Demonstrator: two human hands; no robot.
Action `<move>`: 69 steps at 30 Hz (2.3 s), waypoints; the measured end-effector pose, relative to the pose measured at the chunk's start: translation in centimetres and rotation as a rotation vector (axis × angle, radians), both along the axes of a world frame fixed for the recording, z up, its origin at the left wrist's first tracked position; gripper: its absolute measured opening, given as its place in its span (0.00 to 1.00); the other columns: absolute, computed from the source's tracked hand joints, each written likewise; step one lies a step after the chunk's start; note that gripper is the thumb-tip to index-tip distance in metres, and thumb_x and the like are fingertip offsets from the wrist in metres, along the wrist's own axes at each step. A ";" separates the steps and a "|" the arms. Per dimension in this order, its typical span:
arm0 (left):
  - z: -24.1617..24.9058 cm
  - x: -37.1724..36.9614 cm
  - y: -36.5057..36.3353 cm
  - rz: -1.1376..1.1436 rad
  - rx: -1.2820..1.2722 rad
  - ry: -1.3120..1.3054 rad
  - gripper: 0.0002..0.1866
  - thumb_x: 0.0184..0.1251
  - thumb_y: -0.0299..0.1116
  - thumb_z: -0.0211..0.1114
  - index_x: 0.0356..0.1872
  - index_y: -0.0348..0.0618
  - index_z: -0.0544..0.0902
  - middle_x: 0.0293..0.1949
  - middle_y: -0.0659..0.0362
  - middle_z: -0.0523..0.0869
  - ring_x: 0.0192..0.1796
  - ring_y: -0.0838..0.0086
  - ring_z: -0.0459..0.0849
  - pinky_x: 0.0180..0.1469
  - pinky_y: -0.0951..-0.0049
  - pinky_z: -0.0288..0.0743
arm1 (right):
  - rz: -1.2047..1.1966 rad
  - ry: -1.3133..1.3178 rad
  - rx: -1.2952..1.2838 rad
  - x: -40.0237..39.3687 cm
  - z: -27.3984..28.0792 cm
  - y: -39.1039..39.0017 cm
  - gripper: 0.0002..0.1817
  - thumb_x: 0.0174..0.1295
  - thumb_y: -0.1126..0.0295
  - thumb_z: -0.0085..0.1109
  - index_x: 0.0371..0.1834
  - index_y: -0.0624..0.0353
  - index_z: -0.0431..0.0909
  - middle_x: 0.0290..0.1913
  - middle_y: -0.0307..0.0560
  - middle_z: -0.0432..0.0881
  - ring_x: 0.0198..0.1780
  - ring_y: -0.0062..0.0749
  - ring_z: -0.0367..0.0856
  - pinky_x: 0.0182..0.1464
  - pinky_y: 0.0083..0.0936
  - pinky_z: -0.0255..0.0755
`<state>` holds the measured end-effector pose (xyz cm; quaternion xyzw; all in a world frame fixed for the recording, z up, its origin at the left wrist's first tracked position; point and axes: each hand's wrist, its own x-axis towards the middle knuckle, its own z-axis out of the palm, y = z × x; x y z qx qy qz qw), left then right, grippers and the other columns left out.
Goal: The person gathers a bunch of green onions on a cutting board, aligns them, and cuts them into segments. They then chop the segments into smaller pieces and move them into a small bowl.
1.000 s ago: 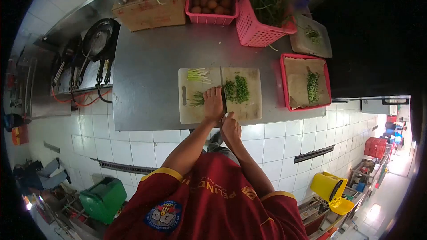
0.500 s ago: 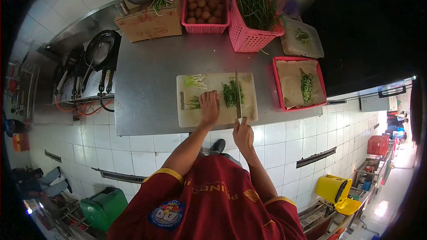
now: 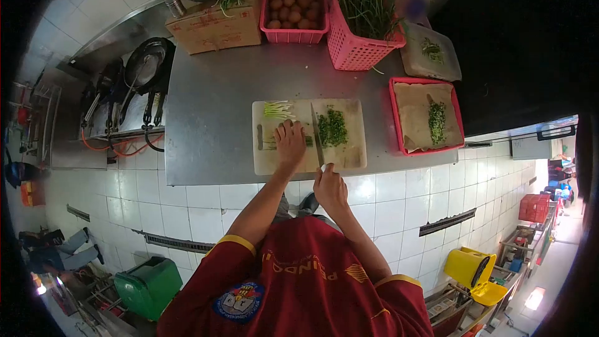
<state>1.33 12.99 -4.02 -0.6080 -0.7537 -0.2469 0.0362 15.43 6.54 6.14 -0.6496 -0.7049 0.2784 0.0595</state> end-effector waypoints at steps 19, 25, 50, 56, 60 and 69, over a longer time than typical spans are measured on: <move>-0.5 0.1 0.0 -0.019 -0.201 0.035 0.21 0.70 0.32 0.58 0.61 0.40 0.67 0.63 0.43 0.67 0.65 0.46 0.65 0.67 0.43 0.57 | 0.012 -0.223 -0.394 -0.8 -2.3 -3.2 0.17 0.73 0.65 0.44 0.50 0.72 0.63 0.33 0.71 0.85 0.40 0.65 0.86 0.45 0.50 0.82; -1.9 0.1 -0.3 -0.047 -0.214 -0.042 0.20 0.70 0.32 0.55 0.60 0.40 0.68 0.69 0.40 0.64 0.71 0.41 0.63 0.71 0.42 0.57 | -0.048 -0.143 -0.230 -3.0 -6.5 1.6 0.18 0.76 0.59 0.44 0.48 0.69 0.63 0.33 0.73 0.84 0.40 0.67 0.85 0.43 0.55 0.79; -1.1 -0.7 0.4 -0.091 -0.083 -0.139 0.17 0.73 0.28 0.51 0.58 0.30 0.68 0.78 0.34 0.48 0.79 0.34 0.44 0.79 0.40 0.43 | 0.048 -0.229 -0.192 -4.2 1.0 2.6 0.20 0.75 0.59 0.45 0.50 0.72 0.66 0.29 0.69 0.84 0.36 0.66 0.86 0.39 0.52 0.81; -1.2 -0.7 0.4 -0.099 -0.137 -0.109 0.16 0.75 0.28 0.49 0.57 0.28 0.65 0.78 0.34 0.48 0.79 0.34 0.44 0.79 0.39 0.43 | -0.032 -0.259 -0.312 -2.7 -2.7 -2.8 0.19 0.75 0.60 0.45 0.48 0.71 0.64 0.27 0.71 0.82 0.33 0.69 0.84 0.36 0.57 0.78; -1.2 -0.9 0.7 -0.105 -0.119 -0.113 0.15 0.75 0.27 0.49 0.56 0.28 0.65 0.78 0.34 0.48 0.79 0.34 0.44 0.79 0.39 0.44 | 0.009 -0.196 -0.209 -3.0 -5.9 -0.8 0.19 0.75 0.61 0.44 0.49 0.71 0.64 0.28 0.72 0.83 0.35 0.68 0.84 0.37 0.56 0.78; -1.3 -0.7 0.6 -0.094 -0.036 -0.165 0.19 0.71 0.26 0.53 0.59 0.27 0.65 0.77 0.34 0.48 0.79 0.33 0.45 0.78 0.39 0.45 | 0.032 -0.230 -0.238 -4.6 1.4 1.4 0.18 0.75 0.62 0.46 0.50 0.71 0.65 0.31 0.70 0.84 0.36 0.65 0.86 0.37 0.51 0.81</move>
